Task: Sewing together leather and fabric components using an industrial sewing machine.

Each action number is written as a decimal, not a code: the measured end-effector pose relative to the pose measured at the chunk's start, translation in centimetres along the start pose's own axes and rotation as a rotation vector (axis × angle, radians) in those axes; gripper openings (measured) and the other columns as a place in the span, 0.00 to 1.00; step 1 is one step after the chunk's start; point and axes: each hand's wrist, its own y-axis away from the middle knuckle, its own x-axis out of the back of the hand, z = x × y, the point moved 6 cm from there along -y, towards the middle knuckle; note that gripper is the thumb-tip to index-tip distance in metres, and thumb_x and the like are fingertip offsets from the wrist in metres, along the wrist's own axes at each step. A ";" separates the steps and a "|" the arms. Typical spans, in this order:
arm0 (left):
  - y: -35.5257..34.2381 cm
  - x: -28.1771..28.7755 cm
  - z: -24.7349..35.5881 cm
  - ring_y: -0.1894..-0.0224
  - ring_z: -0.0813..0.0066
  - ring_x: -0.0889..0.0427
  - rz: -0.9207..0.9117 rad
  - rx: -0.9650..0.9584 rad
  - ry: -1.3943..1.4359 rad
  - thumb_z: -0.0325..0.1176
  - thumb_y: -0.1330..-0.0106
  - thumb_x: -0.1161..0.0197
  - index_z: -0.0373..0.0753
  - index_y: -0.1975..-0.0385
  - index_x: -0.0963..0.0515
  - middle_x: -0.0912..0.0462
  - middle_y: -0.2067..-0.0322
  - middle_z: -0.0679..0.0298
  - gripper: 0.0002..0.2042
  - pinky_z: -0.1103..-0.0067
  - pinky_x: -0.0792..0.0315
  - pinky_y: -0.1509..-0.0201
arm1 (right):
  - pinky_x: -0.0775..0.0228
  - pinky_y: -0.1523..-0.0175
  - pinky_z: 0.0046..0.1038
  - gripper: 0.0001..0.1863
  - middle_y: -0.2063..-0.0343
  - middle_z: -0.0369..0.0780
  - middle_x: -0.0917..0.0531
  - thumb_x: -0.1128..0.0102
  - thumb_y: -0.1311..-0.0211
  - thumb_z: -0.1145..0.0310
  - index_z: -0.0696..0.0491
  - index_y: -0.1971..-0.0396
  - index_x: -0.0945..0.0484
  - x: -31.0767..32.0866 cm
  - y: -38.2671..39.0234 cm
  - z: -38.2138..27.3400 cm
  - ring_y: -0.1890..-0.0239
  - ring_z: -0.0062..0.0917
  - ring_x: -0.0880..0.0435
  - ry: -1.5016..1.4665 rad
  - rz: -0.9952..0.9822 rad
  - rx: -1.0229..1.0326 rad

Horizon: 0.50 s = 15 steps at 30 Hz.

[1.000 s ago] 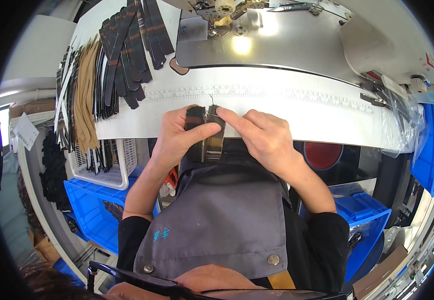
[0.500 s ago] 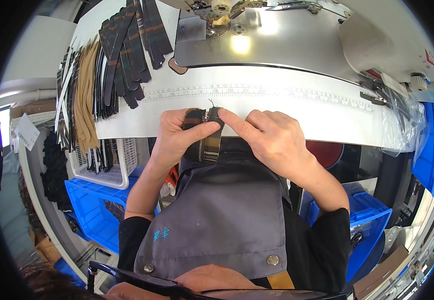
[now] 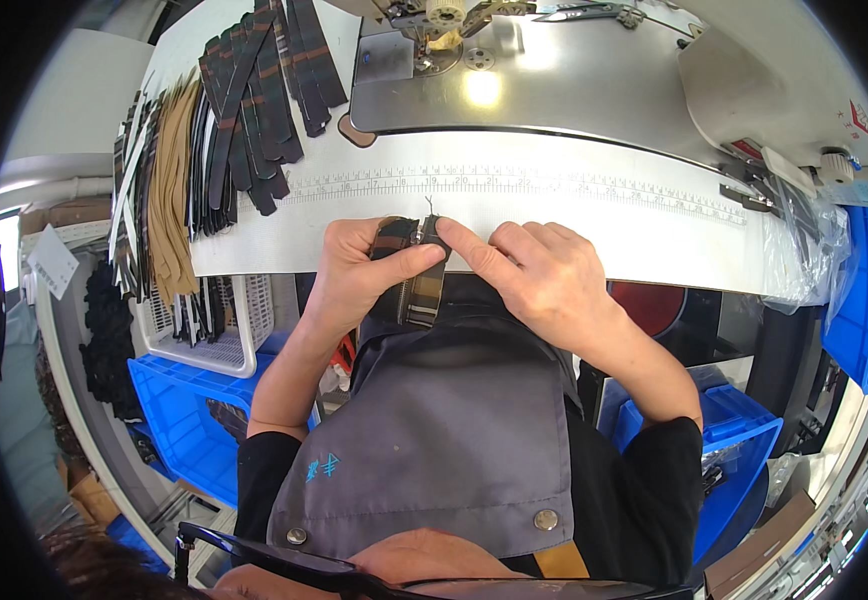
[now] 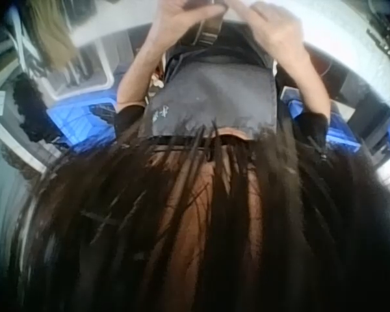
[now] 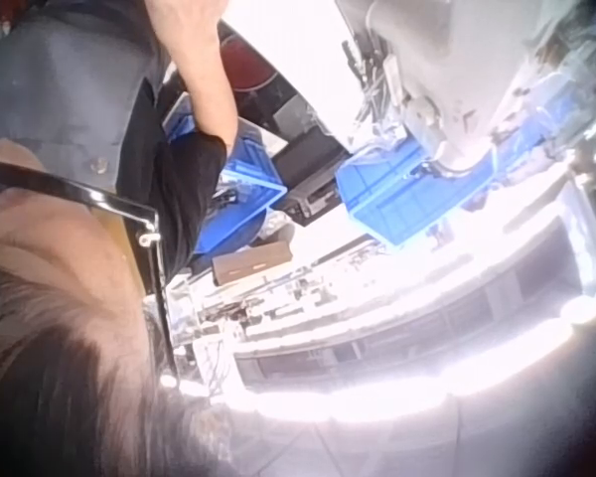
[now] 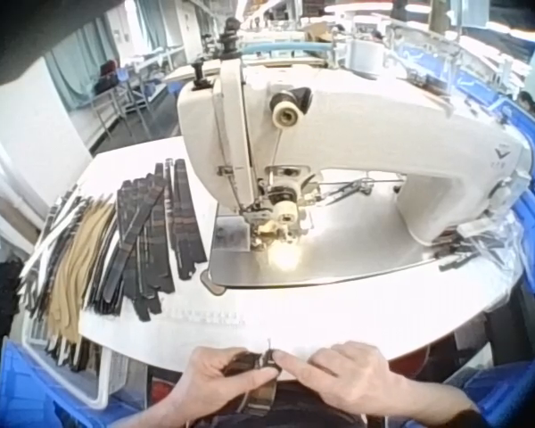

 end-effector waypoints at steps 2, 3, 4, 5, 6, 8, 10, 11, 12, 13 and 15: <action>0.0 0.0 0.1 0.71 0.87 0.23 0.002 0.004 0.004 0.26 0.41 0.33 0.31 0.65 0.18 0.17 0.73 0.68 0.07 0.87 0.29 0.69 | 0.34 0.78 0.24 0.29 0.83 0.32 0.33 0.40 0.56 0.74 0.48 0.47 0.23 -0.2 0.1 0.0 0.83 0.20 0.29 -0.050 0.040 -0.022; 0.1 0.0 0.1 0.72 0.88 0.23 0.005 0.008 0.008 0.26 0.41 0.33 0.31 0.65 0.18 0.17 0.73 0.68 0.07 0.87 0.29 0.69 | 0.34 0.78 0.24 0.29 0.83 0.32 0.33 0.40 0.56 0.74 0.48 0.47 0.23 -0.4 0.2 -0.1 0.83 0.20 0.29 -0.051 0.040 -0.022; 0.1 -0.1 0.1 0.72 0.88 0.23 0.006 0.008 0.008 0.26 0.41 0.33 0.31 0.65 0.18 0.17 0.73 0.68 0.07 0.87 0.29 0.69 | 0.34 0.78 0.24 0.29 0.83 0.32 0.33 0.40 0.57 0.76 0.49 0.47 0.22 -0.5 0.2 -0.1 0.83 0.20 0.29 -0.088 0.060 -0.043; 0.1 -0.1 0.2 0.72 0.87 0.23 0.013 0.003 0.022 0.26 0.41 0.33 0.31 0.65 0.18 0.17 0.73 0.68 0.07 0.87 0.29 0.69 | 0.34 0.78 0.25 0.30 0.83 0.33 0.33 0.40 0.58 0.78 0.50 0.48 0.22 -0.6 0.2 -0.1 0.84 0.21 0.30 -0.124 0.080 -0.064; 0.1 -0.1 0.3 0.72 0.87 0.23 0.019 -0.003 0.035 0.26 0.42 0.33 0.31 0.65 0.18 0.17 0.73 0.68 0.07 0.87 0.29 0.69 | 0.34 0.78 0.25 0.30 0.83 0.33 0.33 0.40 0.58 0.78 0.50 0.48 0.22 -0.9 0.3 -0.2 0.84 0.21 0.30 -0.123 0.081 -0.065; 0.1 -0.1 0.3 0.71 0.87 0.23 0.019 0.005 0.047 0.26 0.41 0.33 0.31 0.65 0.18 0.17 0.73 0.68 0.07 0.87 0.28 0.68 | 0.34 0.79 0.26 0.31 0.83 0.34 0.32 0.40 0.60 0.82 0.50 0.48 0.22 -1.2 0.6 0.1 0.84 0.23 0.30 -0.212 0.151 -0.116; 0.2 0.0 0.1 0.71 0.87 0.23 0.025 0.014 0.059 0.26 0.41 0.33 0.31 0.65 0.18 0.17 0.73 0.68 0.07 0.87 0.28 0.68 | 0.34 0.79 0.27 0.31 0.83 0.35 0.32 0.40 0.60 0.83 0.51 0.48 0.22 -1.6 0.7 0.0 0.84 0.23 0.30 -0.252 0.157 -0.147; 0.2 0.0 0.0 0.71 0.88 0.24 0.023 0.006 0.060 0.28 0.40 0.34 0.31 0.63 0.18 0.17 0.73 0.68 0.09 0.87 0.29 0.68 | 0.34 0.79 0.28 0.32 0.83 0.35 0.31 0.41 0.60 0.84 0.51 0.48 0.22 -1.7 0.7 0.1 0.84 0.24 0.30 -0.290 0.163 -0.180; 0.2 0.0 -0.1 0.70 0.88 0.25 0.020 -0.001 0.061 0.29 0.40 0.34 0.30 0.62 0.19 0.17 0.73 0.69 0.10 0.87 0.29 0.67 | 0.34 0.79 0.28 0.32 0.83 0.35 0.31 0.41 0.60 0.84 0.51 0.48 0.22 -1.6 0.6 -0.1 0.84 0.24 0.30 -0.291 0.162 -0.179; 0.2 0.1 -0.1 0.70 0.88 0.25 0.021 -0.001 0.061 0.29 0.40 0.34 0.30 0.62 0.19 0.17 0.73 0.69 0.10 0.87 0.29 0.67 | 0.35 0.79 0.28 0.31 0.84 0.36 0.32 0.41 0.60 0.84 0.51 0.48 0.22 -1.6 0.5 0.0 0.85 0.25 0.30 -0.312 0.145 -0.213; 0.2 0.2 -0.1 0.71 0.87 0.23 0.048 0.019 0.075 0.25 0.41 0.33 0.30 0.64 0.18 0.17 0.72 0.67 0.08 0.87 0.28 0.68 | 0.35 0.79 0.29 0.31 0.84 0.37 0.32 0.41 0.60 0.85 0.51 0.48 0.22 -1.7 0.4 0.0 0.85 0.26 0.30 -0.332 0.128 -0.246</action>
